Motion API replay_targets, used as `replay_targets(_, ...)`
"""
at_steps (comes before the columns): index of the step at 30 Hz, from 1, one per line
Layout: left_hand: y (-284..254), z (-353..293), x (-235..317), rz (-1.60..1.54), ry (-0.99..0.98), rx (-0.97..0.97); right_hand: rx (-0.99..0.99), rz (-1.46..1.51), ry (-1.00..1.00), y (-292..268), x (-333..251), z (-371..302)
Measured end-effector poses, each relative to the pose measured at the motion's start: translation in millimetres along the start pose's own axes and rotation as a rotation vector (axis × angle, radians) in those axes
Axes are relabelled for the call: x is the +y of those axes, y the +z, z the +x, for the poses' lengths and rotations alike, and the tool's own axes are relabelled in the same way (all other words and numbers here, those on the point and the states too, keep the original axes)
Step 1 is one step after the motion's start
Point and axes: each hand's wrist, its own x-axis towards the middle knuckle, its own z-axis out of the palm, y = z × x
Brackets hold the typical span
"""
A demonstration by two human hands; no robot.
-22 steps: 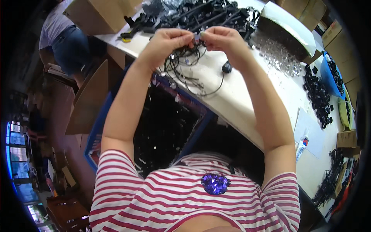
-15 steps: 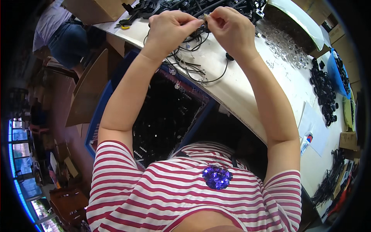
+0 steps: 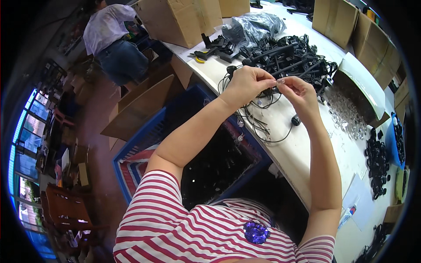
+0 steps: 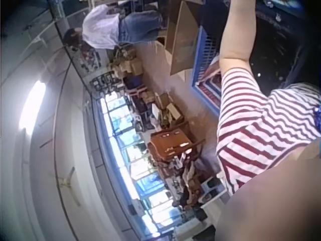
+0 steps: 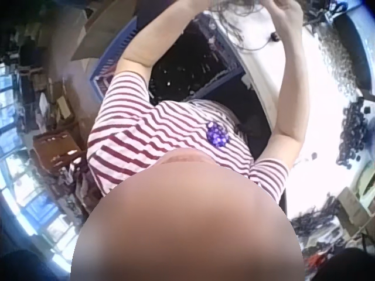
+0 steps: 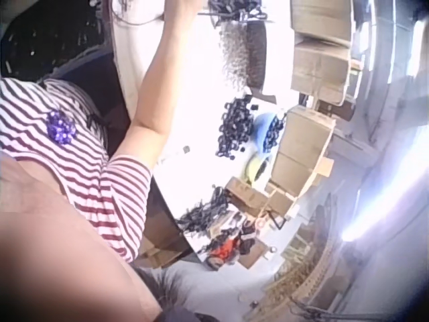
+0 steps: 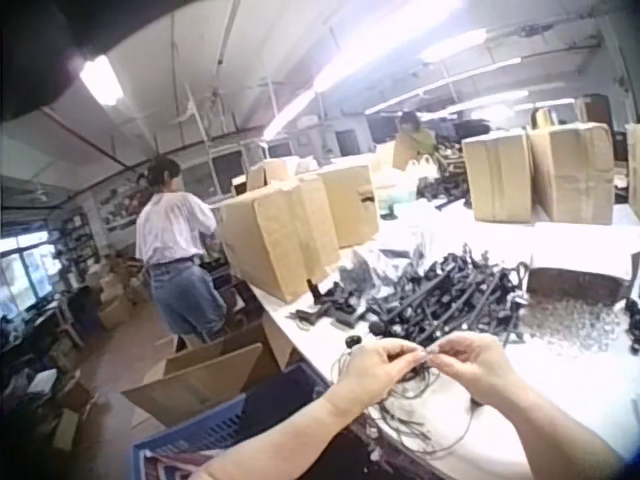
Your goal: The person repeatedly picks up black electronic components with wires from a blue crate and places them on a white table. They handle the components by hand, occasionally separating tangled wires or adjusting the items before setting them down in a growing pile.
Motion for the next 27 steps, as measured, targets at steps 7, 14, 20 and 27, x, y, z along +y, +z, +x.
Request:
replay_targets(7, -3.2, -1.7, -15.3, -0.183, -0.049, -0.086, -0.017, -0.040, 0.005, 1.2, 14.0, 2.1)
replay_targets(14, 1.1, 6.0, -4.3, 0.220, 0.163, -0.165, 0.089, -0.256, -0.208, -8.0, 23.2, -2.3)
replay_targets(20, -8.6, 6.6, -13.7, -0.156, -0.111, -0.329, -0.167, 0.432, 0.358, -5.6, 23.7, 1.8)
replay_targets(27, 4.3, 10.8, -6.6, -0.009, -0.023, -0.172, 0.122, 0.037, 0.041, 2.7, 26.6, -4.9)
